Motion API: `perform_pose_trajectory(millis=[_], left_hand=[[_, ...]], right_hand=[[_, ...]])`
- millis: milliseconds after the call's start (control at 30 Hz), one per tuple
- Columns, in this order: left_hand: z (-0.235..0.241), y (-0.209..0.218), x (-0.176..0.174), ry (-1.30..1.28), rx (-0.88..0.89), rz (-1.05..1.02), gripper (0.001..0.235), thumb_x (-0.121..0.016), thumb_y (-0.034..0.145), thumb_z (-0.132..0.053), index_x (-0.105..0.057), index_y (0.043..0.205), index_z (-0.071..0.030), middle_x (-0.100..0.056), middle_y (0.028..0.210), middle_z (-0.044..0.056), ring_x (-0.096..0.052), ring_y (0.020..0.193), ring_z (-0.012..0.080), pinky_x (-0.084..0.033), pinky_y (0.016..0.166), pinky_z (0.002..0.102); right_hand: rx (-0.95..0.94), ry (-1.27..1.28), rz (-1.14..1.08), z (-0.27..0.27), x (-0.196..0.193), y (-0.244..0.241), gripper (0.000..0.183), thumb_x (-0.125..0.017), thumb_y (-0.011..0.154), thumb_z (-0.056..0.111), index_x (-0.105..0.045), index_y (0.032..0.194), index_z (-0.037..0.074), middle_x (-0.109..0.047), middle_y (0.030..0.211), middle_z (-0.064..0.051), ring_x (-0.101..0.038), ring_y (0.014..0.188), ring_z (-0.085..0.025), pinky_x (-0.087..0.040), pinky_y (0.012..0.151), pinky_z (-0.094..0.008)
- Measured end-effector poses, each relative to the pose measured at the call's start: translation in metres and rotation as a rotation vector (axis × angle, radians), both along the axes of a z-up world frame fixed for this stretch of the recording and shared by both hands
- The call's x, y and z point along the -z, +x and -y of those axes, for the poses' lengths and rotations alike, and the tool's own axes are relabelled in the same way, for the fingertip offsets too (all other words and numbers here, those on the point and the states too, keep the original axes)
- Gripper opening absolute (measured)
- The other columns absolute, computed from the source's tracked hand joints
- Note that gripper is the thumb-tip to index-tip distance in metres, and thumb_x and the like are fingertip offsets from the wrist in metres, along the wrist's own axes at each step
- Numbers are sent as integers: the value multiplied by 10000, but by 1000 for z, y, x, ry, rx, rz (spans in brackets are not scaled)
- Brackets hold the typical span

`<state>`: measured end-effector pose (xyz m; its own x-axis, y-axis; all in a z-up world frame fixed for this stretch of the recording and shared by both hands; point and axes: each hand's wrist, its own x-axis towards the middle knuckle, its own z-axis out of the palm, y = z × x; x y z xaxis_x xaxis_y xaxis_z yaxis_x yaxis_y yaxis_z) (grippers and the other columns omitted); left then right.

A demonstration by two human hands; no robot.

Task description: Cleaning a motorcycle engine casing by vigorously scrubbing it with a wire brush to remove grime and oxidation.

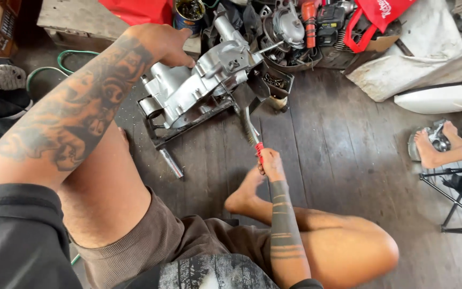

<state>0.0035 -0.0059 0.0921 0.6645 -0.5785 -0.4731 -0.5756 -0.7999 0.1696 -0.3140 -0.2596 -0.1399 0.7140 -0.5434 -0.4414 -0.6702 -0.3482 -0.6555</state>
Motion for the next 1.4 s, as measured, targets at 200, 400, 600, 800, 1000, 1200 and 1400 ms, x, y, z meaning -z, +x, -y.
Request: perform_pose_trajectory(millis=[200,400,600,800,1000,1200,1400], left_hand=[[8,-17,-16,-28,65,-29,888,-538,990,-542,-95,1683,-208,-360,1639,170,-448,1434,395,-440,1098,529],[6,-16,-21,15,17,30,905,-531,975,-556,-99,1704,-241,-534,1517,209,-515,1370,429,-451,1056,560],[-5,-34,-50,-1,-27,-26,900,-490,958,-570,-77,1693,-255,-331,1649,174,-370,1484,415,-342,1152,571],[-12,-46,-42,43,-225,-173,938,-470,942,-577,61,1677,-338,-119,1748,-7,-277,1540,340,-339,1151,620],[-14,-36,0,-293,-151,-245,911,-530,952,-500,-35,1664,-218,-164,1726,103,-77,1595,241,-152,1211,470],[12,-30,8,7,-126,-296,997,-575,867,-607,-123,1698,-293,-413,1561,192,-479,1355,452,-413,1015,625],[24,-21,12,41,-52,-289,998,-654,836,-568,-234,1674,-227,-495,1534,130,-505,1332,422,-450,942,595]], right_hand=[[214,305,323,-20,-108,-28,293,-459,941,104,-694,1034,-45,-537,619,-97,-432,433,-148,-288,363,-272],[78,199,338,-58,-161,-19,170,-594,978,138,-604,1123,48,-617,659,-89,-449,502,-112,-362,452,-263],[10,-9,259,-62,-178,-1,206,-576,937,190,-566,1135,131,-740,767,-54,-657,692,-166,-511,720,-315],[79,65,337,-58,-178,8,231,-577,959,147,-645,1172,88,-743,830,-40,-511,540,-90,-483,556,-252],[5,-41,406,-54,-167,13,319,-600,980,228,-669,1261,97,-801,914,-93,-684,702,-109,-540,628,-227],[-52,-169,478,-58,-168,31,325,-618,1016,238,-649,1289,66,-803,988,-86,-798,887,-165,-601,798,-247],[-296,-553,534,-75,-179,51,343,-668,1044,6,-664,1379,79,-716,1352,-58,-703,914,-179,-616,801,-324]])
